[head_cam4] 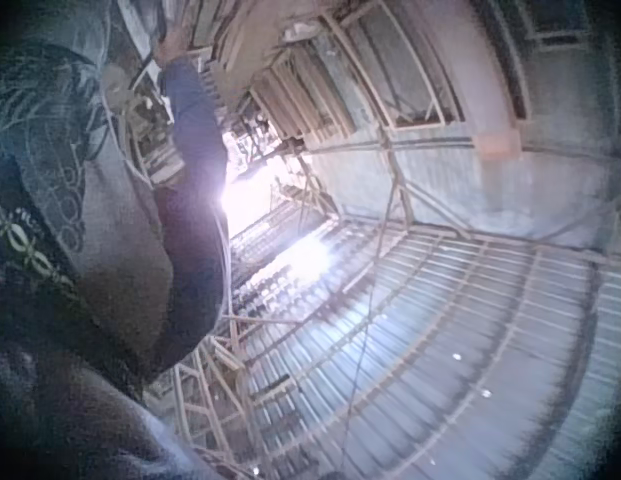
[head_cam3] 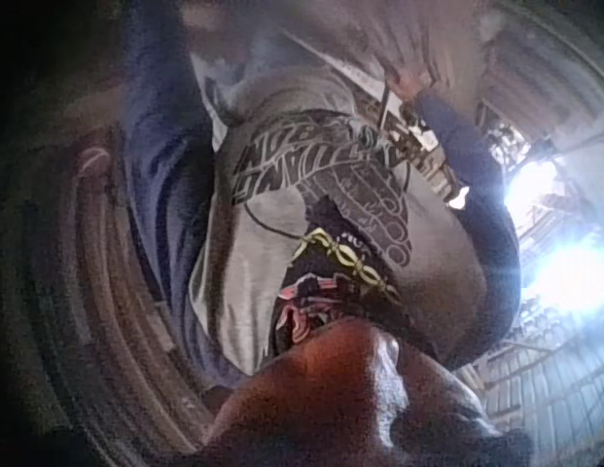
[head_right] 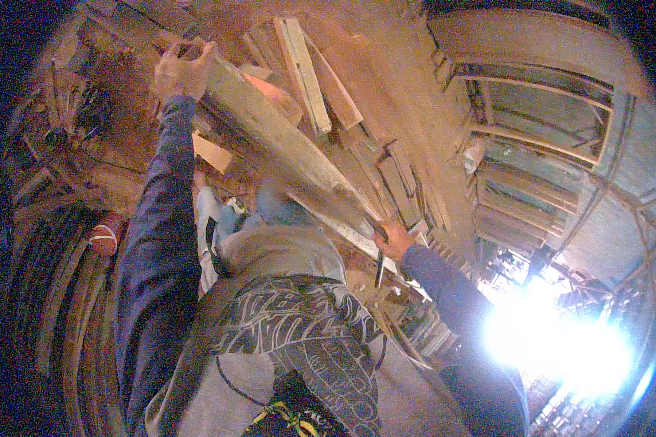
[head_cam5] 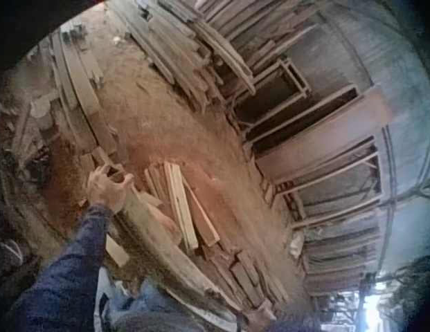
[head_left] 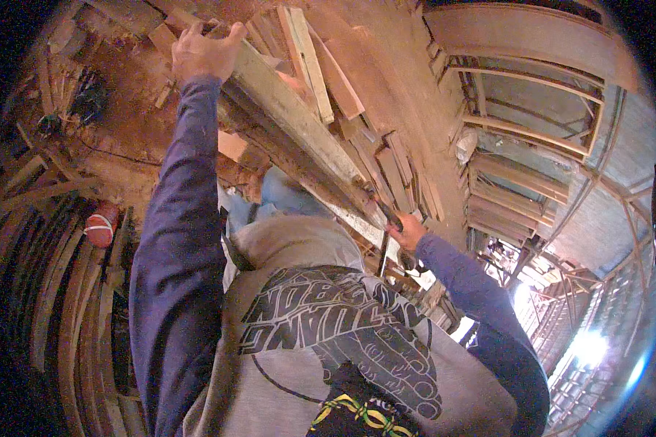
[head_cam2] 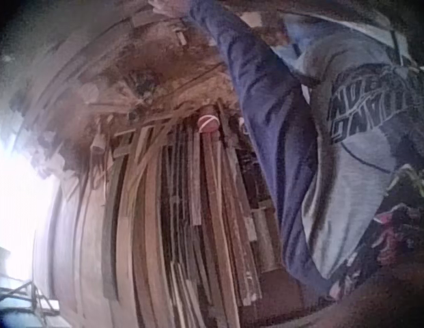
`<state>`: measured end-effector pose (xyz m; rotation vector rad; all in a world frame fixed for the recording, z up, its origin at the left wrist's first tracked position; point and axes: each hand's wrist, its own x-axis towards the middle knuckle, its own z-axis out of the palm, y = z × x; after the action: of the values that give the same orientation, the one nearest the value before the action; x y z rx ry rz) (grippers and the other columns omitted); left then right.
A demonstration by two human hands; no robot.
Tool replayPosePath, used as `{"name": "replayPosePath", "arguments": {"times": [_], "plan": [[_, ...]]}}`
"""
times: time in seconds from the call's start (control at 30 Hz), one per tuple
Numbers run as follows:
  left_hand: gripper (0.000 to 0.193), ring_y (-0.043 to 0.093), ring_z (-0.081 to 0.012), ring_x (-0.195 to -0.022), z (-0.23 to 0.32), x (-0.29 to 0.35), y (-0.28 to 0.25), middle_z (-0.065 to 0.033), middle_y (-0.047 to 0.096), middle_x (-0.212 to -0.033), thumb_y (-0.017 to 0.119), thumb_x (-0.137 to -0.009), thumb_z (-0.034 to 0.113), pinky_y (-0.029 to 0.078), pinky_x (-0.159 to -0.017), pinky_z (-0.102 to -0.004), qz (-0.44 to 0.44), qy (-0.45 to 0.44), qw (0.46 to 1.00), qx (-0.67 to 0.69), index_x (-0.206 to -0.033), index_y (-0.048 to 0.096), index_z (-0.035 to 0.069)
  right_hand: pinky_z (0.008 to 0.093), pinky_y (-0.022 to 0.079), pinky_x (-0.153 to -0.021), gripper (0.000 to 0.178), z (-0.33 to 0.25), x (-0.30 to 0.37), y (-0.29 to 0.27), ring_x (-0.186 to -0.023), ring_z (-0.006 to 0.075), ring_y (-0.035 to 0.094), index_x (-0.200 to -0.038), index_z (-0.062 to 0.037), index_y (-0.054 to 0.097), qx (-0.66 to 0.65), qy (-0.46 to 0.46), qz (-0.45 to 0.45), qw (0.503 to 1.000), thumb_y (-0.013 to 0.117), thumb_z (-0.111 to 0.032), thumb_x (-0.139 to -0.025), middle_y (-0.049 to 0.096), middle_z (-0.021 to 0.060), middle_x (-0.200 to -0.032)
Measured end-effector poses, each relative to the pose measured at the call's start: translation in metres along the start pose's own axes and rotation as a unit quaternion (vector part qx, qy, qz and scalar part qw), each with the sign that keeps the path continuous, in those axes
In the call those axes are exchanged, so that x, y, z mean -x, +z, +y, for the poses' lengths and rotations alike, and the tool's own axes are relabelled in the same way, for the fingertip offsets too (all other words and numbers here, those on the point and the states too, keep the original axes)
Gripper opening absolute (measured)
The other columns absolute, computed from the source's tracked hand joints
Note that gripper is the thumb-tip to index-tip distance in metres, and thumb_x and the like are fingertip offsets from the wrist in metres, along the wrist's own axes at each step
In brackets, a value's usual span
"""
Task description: The person uses a hammer to drive nails into a wooden plank resting on a workbench. They repeatedly position nails and strike them, then flip the plank to continue hammering on the opposite side.
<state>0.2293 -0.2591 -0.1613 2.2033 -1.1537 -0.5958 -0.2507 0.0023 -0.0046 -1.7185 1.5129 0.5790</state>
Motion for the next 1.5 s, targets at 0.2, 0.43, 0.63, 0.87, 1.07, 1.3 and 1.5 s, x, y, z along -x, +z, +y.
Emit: {"name": "replayPosePath", "arguments": {"times": [0.2, 0.43, 0.63, 0.87, 1.07, 1.3, 1.5], "plan": [[0.070, 0.054, -0.0342, -0.117, 0.004, 0.003, -0.004, -0.0139, 0.063, -0.121, 0.066, -0.071, 0.063, 0.046, -0.099, -0.0452, 0.049, -0.001, 0.999, -0.014, -0.120, 0.065, 0.012, 0.0385, 0.041, -0.056, 0.034, -0.006, 0.004, 0.044, -0.056, 0.0271, 0.049, -0.073, -0.0042, 0.048, -0.088, 0.012, 0.119, 0.989, 0.069, -0.029, -0.084, 0.048, 0.0095, -0.060], [0.068, 0.054, -0.0346, -0.118, 0.009, 0.009, -0.013, -0.0143, 0.062, -0.122, 0.063, -0.074, 0.063, 0.044, -0.101, -0.0438, -0.021, -0.023, 1.000, 0.001, -0.121, 0.064, 0.013, 0.0346, 0.038, -0.054, 0.044, -0.037, 0.010, 0.113, -0.057, 0.0167, 0.042, -0.068, -0.0089, 0.042, -0.181, 0.137, 0.200, 0.953, 0.075, -0.035, -0.082, 0.044, 0.0043, -0.060], [0.082, 0.055, -0.0347, -0.119, 0.004, 0.004, 0.003, -0.0198, 0.059, -0.127, 0.063, -0.074, 0.066, 0.042, -0.102, -0.0442, -0.012, -0.010, 1.000, -0.013, -0.127, 0.060, 0.004, 0.0336, 0.046, -0.065, 0.021, -0.050, 0.011, 0.107, -0.070, 0.0168, 0.056, -0.085, -0.0057, 0.050, -0.289, 0.121, 0.138, 0.939, 0.067, -0.017, -0.087, 0.059, 0.0038, -0.080], [0.086, 0.055, -0.0356, -0.119, -0.004, -0.002, 0.015, -0.0212, 0.059, -0.127, 0.060, -0.074, 0.070, 0.041, -0.103, -0.0419, 0.002, 0.012, 1.000, -0.025, -0.126, 0.060, 0.001, 0.0375, 0.054, -0.077, 0.023, -0.035, 0.006, 0.022, -0.097, 0.0222, 0.063, -0.109, -0.0045, 0.051, -0.382, 0.121, -0.064, 0.914, 0.052, 0.000, -0.087, 0.064, 0.0101, -0.105], [0.090, 0.055, -0.0353, -0.119, -0.009, -0.005, 0.015, -0.0226, 0.059, -0.128, 0.060, -0.074, 0.069, 0.041, -0.103, -0.0408, -0.020, 0.017, 1.000, -0.005, -0.127, 0.058, -0.004, 0.0412, 0.051, -0.079, 0.037, -0.045, -0.012, -0.037, -0.102, 0.0239, 0.060, -0.122, -0.0048, 0.051, -0.242, 0.163, -0.158, 0.943, 0.057, -0.012, -0.087, 0.061, 0.0129, -0.109], [0.083, 0.056, -0.0349, -0.117, -0.018, -0.011, 0.013, -0.0234, 0.061, -0.122, 0.062, -0.073, 0.067, 0.043, -0.102, -0.0417, -0.017, 0.020, 1.000, 0.018, -0.124, 0.061, 0.002, 0.0453, 0.050, -0.074, 0.034, -0.056, -0.023, -0.054, -0.084, 0.0334, 0.064, -0.097, 0.0008, 0.055, -0.007, 0.053, -0.125, 0.991, 0.064, -0.030, -0.085, 0.063, 0.0198, -0.084], [0.077, 0.058, -0.0359, -0.112, -0.032, -0.017, 0.016, -0.0228, 0.063, -0.116, 0.063, -0.073, 0.067, 0.044, -0.099, -0.0441, -0.023, 0.000, 0.999, 0.045, -0.121, 0.063, 0.007, 0.0414, 0.042, -0.059, 0.042, -0.046, -0.002, 0.034, -0.061, 0.0282, 0.053, -0.077, -0.0032, 0.049, -0.080, 0.070, 0.059, 0.993, 0.068, -0.040, -0.084, 0.051, 0.0126, -0.065]]}}
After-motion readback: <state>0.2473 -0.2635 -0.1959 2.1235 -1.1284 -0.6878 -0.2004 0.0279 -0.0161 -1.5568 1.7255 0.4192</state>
